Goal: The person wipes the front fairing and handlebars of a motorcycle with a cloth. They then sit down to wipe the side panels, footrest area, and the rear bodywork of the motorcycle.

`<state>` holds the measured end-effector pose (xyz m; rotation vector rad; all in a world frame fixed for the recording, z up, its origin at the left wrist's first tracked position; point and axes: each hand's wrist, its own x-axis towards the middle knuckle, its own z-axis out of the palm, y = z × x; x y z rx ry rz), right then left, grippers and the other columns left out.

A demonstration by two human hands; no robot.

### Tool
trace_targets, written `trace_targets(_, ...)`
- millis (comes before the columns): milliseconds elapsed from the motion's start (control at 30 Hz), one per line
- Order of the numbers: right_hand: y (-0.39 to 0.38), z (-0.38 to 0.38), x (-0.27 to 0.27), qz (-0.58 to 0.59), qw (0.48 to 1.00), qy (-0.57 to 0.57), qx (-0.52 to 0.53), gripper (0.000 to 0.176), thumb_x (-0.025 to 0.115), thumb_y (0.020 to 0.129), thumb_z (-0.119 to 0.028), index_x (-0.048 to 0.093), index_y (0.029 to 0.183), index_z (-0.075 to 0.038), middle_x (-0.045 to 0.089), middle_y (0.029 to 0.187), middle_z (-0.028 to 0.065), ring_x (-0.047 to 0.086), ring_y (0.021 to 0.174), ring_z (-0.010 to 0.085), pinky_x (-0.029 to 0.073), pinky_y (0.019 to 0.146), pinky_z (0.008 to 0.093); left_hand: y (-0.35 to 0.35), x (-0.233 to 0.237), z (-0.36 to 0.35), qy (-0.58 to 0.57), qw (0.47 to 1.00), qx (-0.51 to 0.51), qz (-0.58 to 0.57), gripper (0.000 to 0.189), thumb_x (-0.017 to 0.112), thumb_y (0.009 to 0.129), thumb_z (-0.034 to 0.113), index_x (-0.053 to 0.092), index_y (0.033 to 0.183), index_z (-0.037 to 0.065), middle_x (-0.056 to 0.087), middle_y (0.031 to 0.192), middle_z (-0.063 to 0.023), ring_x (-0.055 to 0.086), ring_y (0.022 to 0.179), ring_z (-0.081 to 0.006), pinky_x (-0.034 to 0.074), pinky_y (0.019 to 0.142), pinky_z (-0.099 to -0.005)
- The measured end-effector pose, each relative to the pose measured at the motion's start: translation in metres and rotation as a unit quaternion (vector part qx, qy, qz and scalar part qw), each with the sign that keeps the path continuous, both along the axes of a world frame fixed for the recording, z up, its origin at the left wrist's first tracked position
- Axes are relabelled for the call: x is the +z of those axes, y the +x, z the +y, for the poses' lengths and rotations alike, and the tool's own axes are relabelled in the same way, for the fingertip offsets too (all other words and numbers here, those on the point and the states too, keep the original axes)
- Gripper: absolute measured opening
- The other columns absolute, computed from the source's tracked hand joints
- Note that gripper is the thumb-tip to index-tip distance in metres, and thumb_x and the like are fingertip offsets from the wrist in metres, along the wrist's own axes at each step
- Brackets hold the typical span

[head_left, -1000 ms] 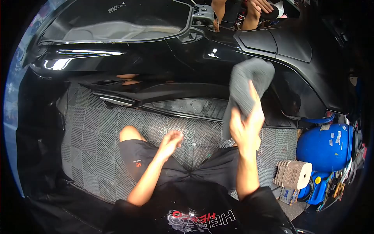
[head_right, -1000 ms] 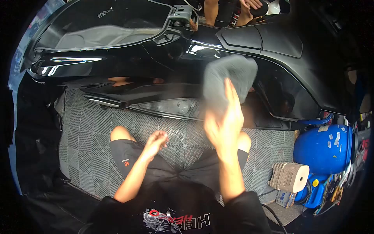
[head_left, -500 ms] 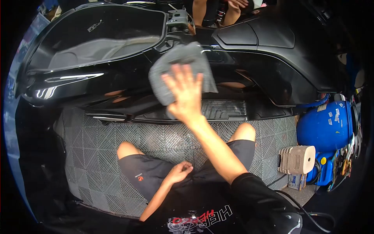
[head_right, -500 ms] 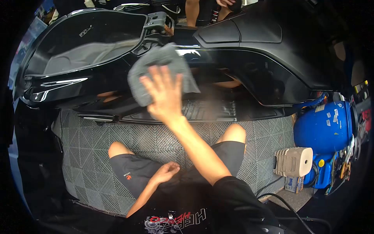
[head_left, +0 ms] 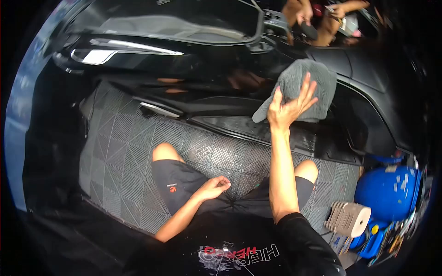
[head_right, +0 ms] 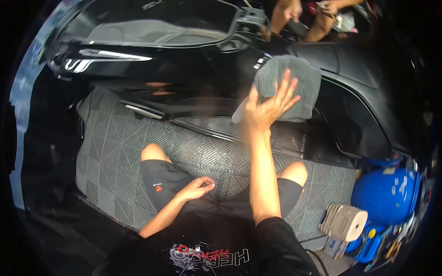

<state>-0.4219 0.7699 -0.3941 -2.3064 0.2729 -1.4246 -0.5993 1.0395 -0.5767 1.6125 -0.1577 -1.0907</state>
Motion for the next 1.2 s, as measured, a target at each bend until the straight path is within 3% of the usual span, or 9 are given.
trace_targets(167,0.019,0.073,-0.052,0.026,0.974,-0.136,0.181,0.077,0.07,0.079,-0.034,0.052,0.153,-0.026,0.025,0.172,0.0105,0.008,0.161,0.0348,-0.013,0.122,0.0638,-0.002,-0.006,0.0,0.021,0.999,-0.008,-0.049,0.03,0.069,0.099,0.035,0.069,0.112,0.008,0.072,0.101,-0.0046,0.066,0.096,-0.0165,0.052,0.087,-0.0332)
trace_targets(367,0.045,0.17,0.041,0.052,0.875,-0.315,0.363,0.085,0.078,0.073,-0.036,0.049,0.153,-0.034,0.031,0.169,-0.0045,0.021,0.159,0.0256,-0.002,0.123,0.0692,-0.004,0.002,-0.005,0.01,0.996,-0.017,-0.084,0.035,0.068,0.099,0.039,0.069,0.114,0.008,0.074,0.102,-0.0076,0.069,0.095,-0.0192,0.054,0.084,-0.0347)
trace_targets(433,0.054,0.149,0.036,0.026,0.839,-0.463,0.284,0.092,0.079,0.069,-0.037,0.046,0.155,-0.034,0.03,0.17,-0.0064,0.021,0.159,0.0232,0.0,0.123,0.0703,-0.002,0.008,-0.005,0.024,0.994,-0.038,-0.1,0.037,0.068,0.099,0.04,0.069,0.114,0.007,0.074,0.102,-0.0084,0.07,0.095,-0.02,0.054,0.084,-0.0352)
trace_targets(533,0.044,0.074,0.019,0.046,0.832,-0.468,0.294,0.094,0.079,0.06,-0.037,0.053,0.151,-0.04,0.042,0.164,-0.0009,0.03,0.155,0.0333,0.001,0.125,0.066,-0.003,0.012,0.0,0.024,0.993,-0.01,-0.119,0.041,0.068,0.098,0.045,0.069,0.116,0.007,0.074,0.103,-0.0088,0.07,0.097,-0.0217,0.055,0.087,-0.0364)
trace_targets(600,0.031,0.033,-0.004,0.072,0.86,-0.409,0.296,0.072,0.077,0.068,-0.033,0.065,0.139,-0.038,0.047,0.161,0.002,0.032,0.154,0.0333,0.002,0.126,0.0621,-0.004,0.01,0.006,0.007,0.994,0.012,-0.106,0.042,0.067,0.099,0.045,0.068,0.116,0.006,0.074,0.103,-0.008,0.07,0.099,-0.0207,0.054,0.088,-0.0353)
trace_targets(700,0.025,0.031,-0.002,0.111,0.86,-0.418,0.272,0.071,0.07,0.072,-0.04,0.062,0.143,-0.036,0.042,0.163,0.0127,0.033,0.152,0.0406,0.004,0.125,0.0646,-0.008,-0.001,0.009,-0.1,0.988,0.1,-0.067,0.034,0.069,0.1,0.039,0.069,0.114,0.009,0.071,0.101,-0.0027,0.065,0.09,-0.0132,0.054,0.081,-0.0316)
trace_targets(767,0.037,0.058,0.013,0.112,0.857,-0.407,0.296,0.074,0.071,0.069,-0.038,0.063,0.142,-0.034,0.04,0.164,0.0136,0.034,0.151,0.0416,0.008,0.124,0.0654,-0.007,0.003,0.012,-0.07,0.993,0.088,-0.033,0.018,0.065,0.104,0.019,0.067,0.116,0.006,0.068,0.102,-0.0002,0.062,0.097,-0.0091,0.052,0.087,-0.0274)
trace_targets(967,0.073,0.234,0.167,0.089,0.787,-0.339,0.507,0.08,0.068,0.072,-0.015,0.054,0.15,-0.021,0.036,0.163,0.0191,0.033,0.15,0.0434,0.025,0.123,0.058,-0.003,0.04,0.007,-0.087,0.984,0.118,-0.098,0.031,0.067,0.102,0.032,0.066,0.119,0.006,0.069,0.104,-0.0044,0.064,0.096,-0.0154,0.053,0.086,-0.0327)
trace_targets(1200,0.114,0.309,0.227,0.178,0.755,-0.261,0.574,0.074,0.065,0.078,-0.023,0.053,0.151,-0.018,0.037,0.162,0.0214,0.038,0.148,0.0433,0.029,0.123,0.0551,-0.002,0.109,0.017,-0.246,0.928,0.28,-0.006,0.03,0.065,0.104,0.031,0.065,0.121,0.005,0.069,0.107,-0.0023,0.064,0.097,-0.0121,0.052,0.086,-0.0282)
